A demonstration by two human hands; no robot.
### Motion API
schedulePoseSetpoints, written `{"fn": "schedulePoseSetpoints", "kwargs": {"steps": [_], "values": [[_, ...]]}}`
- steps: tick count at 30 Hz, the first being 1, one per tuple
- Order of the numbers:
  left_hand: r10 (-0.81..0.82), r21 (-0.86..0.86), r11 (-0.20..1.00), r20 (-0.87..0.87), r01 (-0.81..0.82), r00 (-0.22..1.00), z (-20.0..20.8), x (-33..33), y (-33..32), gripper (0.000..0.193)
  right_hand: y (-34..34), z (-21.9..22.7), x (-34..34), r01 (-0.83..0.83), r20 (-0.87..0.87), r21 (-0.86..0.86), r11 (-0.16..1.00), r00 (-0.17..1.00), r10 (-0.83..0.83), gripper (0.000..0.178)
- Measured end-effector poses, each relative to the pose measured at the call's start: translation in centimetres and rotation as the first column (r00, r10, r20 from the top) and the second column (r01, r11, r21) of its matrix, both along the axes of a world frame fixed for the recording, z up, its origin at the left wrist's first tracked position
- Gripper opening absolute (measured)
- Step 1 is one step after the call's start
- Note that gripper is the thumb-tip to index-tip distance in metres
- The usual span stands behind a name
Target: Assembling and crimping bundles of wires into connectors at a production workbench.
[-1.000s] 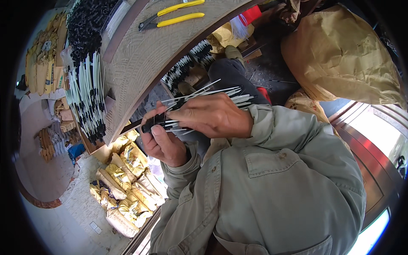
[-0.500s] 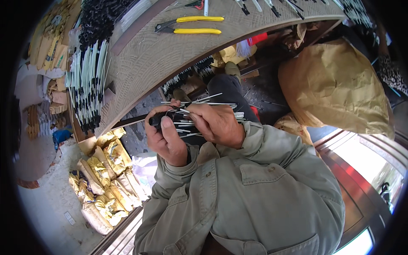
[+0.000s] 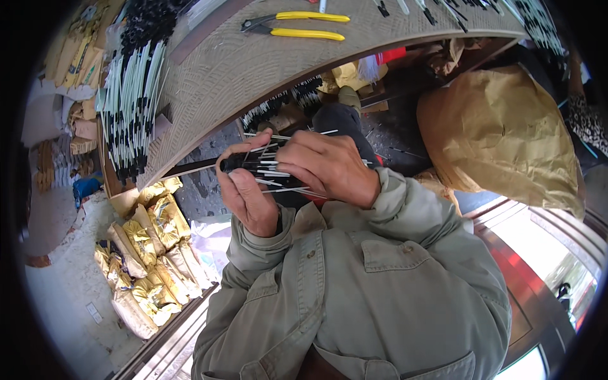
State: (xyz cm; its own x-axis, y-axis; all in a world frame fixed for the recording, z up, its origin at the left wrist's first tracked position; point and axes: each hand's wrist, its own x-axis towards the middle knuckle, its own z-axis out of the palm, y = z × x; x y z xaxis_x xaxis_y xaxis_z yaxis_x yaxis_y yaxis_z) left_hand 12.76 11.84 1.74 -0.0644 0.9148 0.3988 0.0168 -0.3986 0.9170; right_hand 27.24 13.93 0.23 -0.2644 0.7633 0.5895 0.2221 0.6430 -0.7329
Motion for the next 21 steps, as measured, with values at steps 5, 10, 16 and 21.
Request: {"fn": "schedulePoseSetpoints", "kwargs": {"steps": [5,10,16,21], "values": [[0.039,-0.001,0.999,-0.046,-0.039,0.998,-0.6,0.2,0.1,0.041,1.5,0.4,0.7,-0.149,0.126,-0.039,0.988,0.980,0.152,0.010],[0.041,-0.007,0.999,-0.044,-0.041,0.998,-0.4,0.6,0.1,0.042,1.4,0.4,0.6,-0.174,0.128,-0.034,0.984,0.976,0.177,0.010],[0.040,-0.010,0.999,-0.056,-0.040,0.998,-0.3,0.7,0.0,0.043,2.1,0.2,0.3,-0.216,0.079,-0.063,0.974,0.972,0.221,0.010],[0.033,0.008,0.999,-0.049,-0.033,0.998,-0.6,0.8,0.0,0.044,1.9,-0.1,0.1,-0.210,0.066,-0.043,0.977,0.975,0.212,0.012]]}}
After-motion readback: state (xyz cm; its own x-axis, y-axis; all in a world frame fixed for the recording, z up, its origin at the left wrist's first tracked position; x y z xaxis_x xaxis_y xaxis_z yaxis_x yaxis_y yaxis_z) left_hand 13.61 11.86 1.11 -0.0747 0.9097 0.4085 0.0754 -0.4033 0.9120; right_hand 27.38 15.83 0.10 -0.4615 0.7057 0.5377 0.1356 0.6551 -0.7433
